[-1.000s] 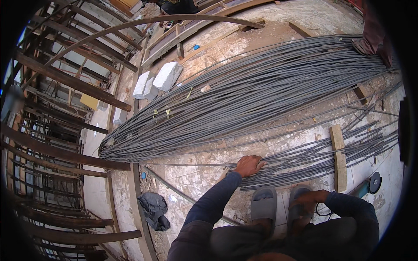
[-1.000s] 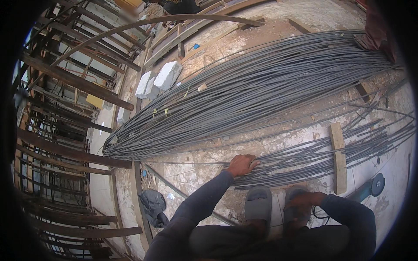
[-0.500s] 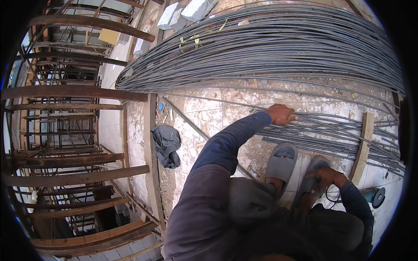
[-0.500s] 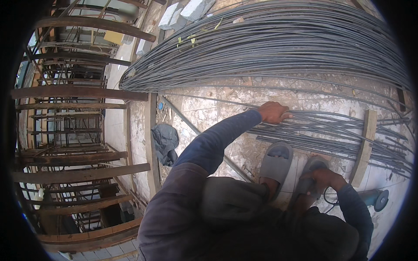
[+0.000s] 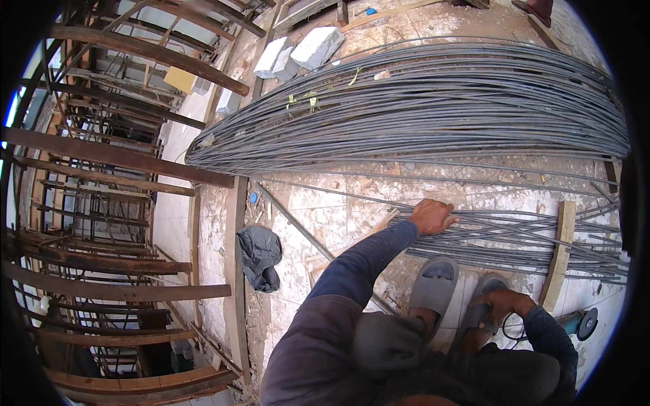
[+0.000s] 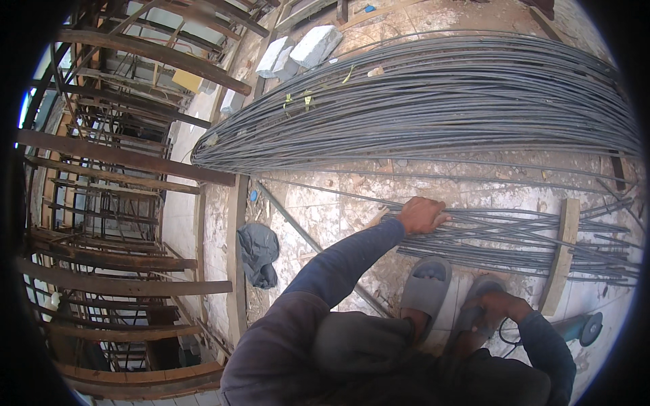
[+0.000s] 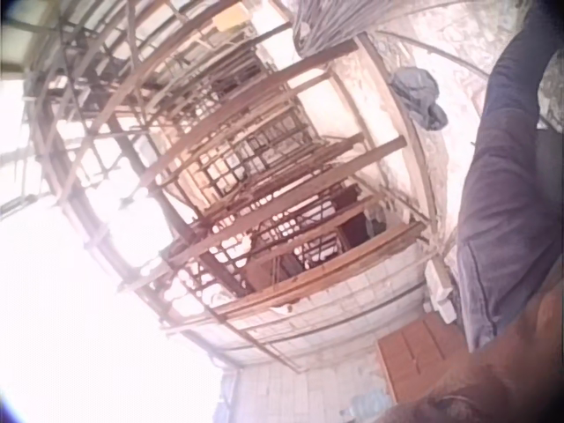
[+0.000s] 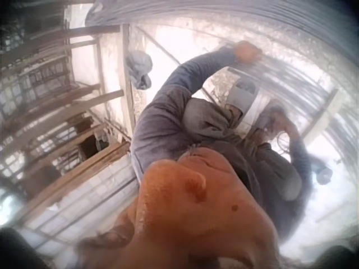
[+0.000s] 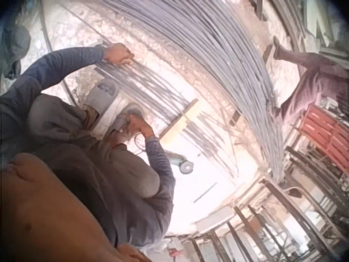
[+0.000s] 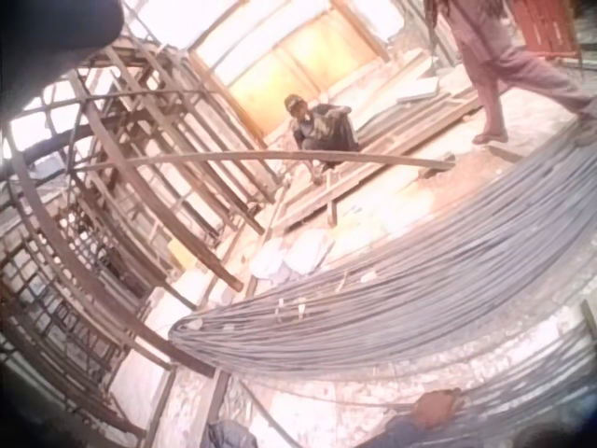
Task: The person uses an angle grinder to cut a bundle of metal rods laid on the floor. They hold the rods with one hand and operate the grinder with the other, cutting multiple rods in sequence. The cut pieces are separated and left on the floor.
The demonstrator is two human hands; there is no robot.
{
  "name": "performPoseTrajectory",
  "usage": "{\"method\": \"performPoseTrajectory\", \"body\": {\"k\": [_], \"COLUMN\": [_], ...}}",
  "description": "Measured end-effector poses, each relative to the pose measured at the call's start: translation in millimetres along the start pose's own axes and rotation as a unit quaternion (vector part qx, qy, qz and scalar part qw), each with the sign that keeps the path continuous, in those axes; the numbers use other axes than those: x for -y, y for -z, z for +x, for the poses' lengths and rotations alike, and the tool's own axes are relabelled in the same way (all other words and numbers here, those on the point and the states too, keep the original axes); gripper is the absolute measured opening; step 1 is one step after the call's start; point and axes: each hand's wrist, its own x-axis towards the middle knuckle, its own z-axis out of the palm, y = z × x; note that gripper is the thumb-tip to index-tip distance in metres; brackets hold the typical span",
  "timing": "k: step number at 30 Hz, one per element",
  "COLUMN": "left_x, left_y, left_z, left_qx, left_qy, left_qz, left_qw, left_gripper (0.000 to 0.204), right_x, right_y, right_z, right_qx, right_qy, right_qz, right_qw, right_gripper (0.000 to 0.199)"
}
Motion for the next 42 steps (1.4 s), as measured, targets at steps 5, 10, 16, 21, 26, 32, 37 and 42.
{"method": "performPoseTrajectory", "body": {"k": [5,10,16,21,26,32,37,42], "left_x": [0.5,-3.0,-7.8,-8.7,-11.7,-4.8,-9.8,-6.6], "left_y": [-9.8,-5.3,-2.0,-8.6,-5.3,-11.1,-7.4,-10.3], "left_z": [-4.5,-0.2,2.2,4.0,7.3,3.5,6.2,5.5], "left_qx": [-0.036,-0.038,-0.046,-0.074,-0.049,-0.096,-0.072,-0.073], "left_qy": [0.014,0.004,0.001,-0.001,0.006,-0.018,-0.003,-0.002], "left_qz": [0.006,0.024,0.032,0.048,0.061,0.054,0.061,0.075], "left_qw": [0.999,0.999,0.998,0.996,0.997,0.994,0.996,0.995], "left_gripper": [0.048,0.047,0.044,0.044,0.043,0.043,0.043,0.044], "right_x": [3.3,-8.6,-2.6,-1.5,-2.5,-6.6,-2.9,-1.5], "right_y": [-0.7,-8.3,4.9,4.3,3.1,3.1,7.3,8.1], "right_z": [0.5,0.4,3.2,2.3,-1.3,4.2,2.2,-1.7], "right_qx": [-0.007,-0.035,0.102,0.119,0.107,0.093,0.113,0.098], "right_qy": [0.012,0.071,-0.055,-0.079,-0.07,-0.039,-0.06,-0.047], "right_qz": [-0.028,-0.068,0.084,0.087,0.089,0.105,0.104,0.1], "right_qw": [1.0,0.995,0.99,0.986,0.988,0.989,0.986,0.989], "right_gripper": [0.068,0.068,0.07,0.069,0.065,0.065,0.066,0.065]}}
